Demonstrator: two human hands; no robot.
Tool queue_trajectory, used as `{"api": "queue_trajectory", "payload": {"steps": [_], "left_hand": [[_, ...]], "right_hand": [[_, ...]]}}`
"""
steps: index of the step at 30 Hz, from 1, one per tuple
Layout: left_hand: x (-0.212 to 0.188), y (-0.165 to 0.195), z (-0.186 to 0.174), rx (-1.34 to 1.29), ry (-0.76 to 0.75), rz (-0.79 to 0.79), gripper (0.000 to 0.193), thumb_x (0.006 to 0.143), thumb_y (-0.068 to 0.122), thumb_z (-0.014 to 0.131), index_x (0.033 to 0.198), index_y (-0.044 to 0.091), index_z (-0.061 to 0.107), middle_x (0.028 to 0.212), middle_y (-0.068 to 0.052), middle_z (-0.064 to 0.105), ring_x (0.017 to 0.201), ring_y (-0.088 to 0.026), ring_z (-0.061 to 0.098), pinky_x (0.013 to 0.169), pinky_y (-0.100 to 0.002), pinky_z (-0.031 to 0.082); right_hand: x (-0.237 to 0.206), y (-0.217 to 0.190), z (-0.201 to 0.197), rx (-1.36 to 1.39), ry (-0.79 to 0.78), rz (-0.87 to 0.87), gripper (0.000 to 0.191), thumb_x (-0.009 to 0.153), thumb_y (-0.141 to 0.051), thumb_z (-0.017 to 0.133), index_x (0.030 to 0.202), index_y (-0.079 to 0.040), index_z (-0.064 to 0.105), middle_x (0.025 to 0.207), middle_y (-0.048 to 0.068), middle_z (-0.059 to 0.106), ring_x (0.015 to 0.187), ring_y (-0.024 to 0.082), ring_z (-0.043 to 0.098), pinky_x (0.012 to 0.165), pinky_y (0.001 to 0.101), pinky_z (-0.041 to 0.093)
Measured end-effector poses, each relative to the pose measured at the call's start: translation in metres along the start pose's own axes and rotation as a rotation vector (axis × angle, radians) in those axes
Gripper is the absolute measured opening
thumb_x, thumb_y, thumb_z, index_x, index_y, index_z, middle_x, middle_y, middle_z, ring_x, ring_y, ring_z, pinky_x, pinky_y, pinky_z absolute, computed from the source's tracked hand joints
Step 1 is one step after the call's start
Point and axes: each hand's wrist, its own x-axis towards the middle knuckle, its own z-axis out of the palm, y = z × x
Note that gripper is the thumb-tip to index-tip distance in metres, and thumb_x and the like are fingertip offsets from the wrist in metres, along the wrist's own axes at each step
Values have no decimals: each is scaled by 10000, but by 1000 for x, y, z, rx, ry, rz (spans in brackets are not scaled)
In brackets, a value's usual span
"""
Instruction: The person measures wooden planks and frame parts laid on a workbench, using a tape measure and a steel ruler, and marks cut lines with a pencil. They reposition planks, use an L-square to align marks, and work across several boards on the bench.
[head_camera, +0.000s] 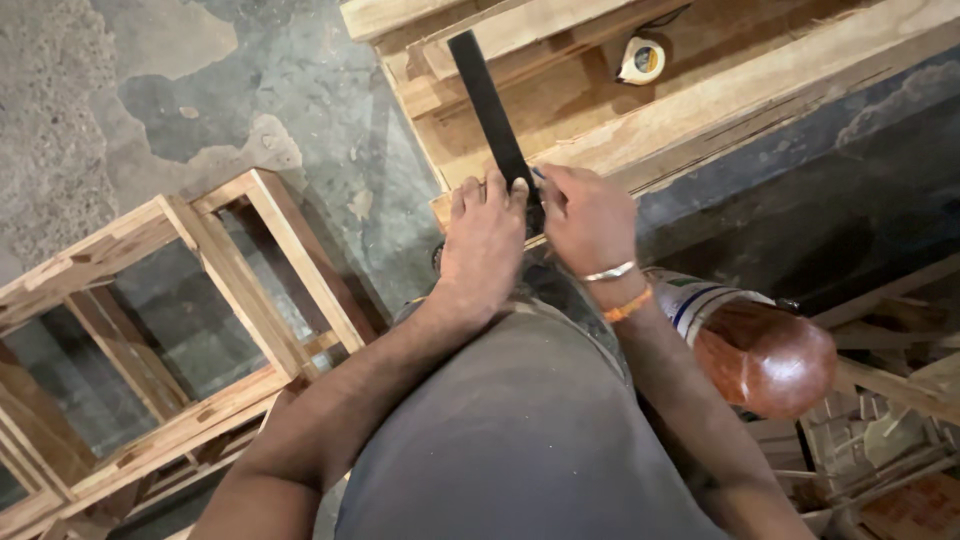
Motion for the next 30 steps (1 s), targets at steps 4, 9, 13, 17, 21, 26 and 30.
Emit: {"api": "queue_trajectory", "payload": {"steps": [4,9,13,17,21,26,30], "left_hand": [[2,-1,-5,-5,5,-7,516,855,126,600,1357,9,589,1302,-208,566,1204,-379,537,1054,-471,431],[3,-1,-9,-100,18,-4,651,793,338,659,1326,-29,586,1275,-240,562,1172,-402,525,1025,-481,419],[1,1,-3,9,23,-2,568,820,171,611,1363,5,595,1269,-195,580,1185,-368,541,1034,-458,433],[1,2,2,16,52,-18,539,842,171,597,1359,19,602,1260,-179,584,1189,-361,541,1041,-456,437],[2,2,0,15,21,-22,475,887,143,604,1346,22,598,1271,-182,581,1193,-367,538,1042,-462,433],[1,-1,-6,14,10,20,581,773,165,614,1331,3,597,1261,-201,579,1140,-364,549,1007,-453,435],[2,1,-7,-15,8,-3,513,876,136,618,1370,3,592,1285,-194,575,1174,-360,546,1029,-457,436]], "right_hand": [[-12,4,-25,-136,-234,41,162,888,-151,701,1032,-133,772,930,134,727,856,385,677,710,490,526],[-12,7,-35,10,-58,20,183,955,-142,689,1125,-119,754,1004,142,719,902,369,680,743,457,545],[8,4,-12,23,-29,-34,283,898,-103,675,1170,-96,753,940,153,697,875,377,665,736,474,524],[4,2,-15,-15,-114,-55,214,929,-115,682,1126,-108,764,949,142,713,884,377,667,727,477,522],[-7,6,-38,-47,-249,-46,187,909,-114,664,1062,-125,771,1012,123,744,921,361,688,741,462,539],[4,3,-31,64,-83,3,235,941,-152,661,1152,-101,752,966,159,724,874,365,693,733,456,545],[9,-3,-17,88,-78,4,218,974,-188,655,1157,-115,747,936,162,725,824,387,685,689,475,542]]}}
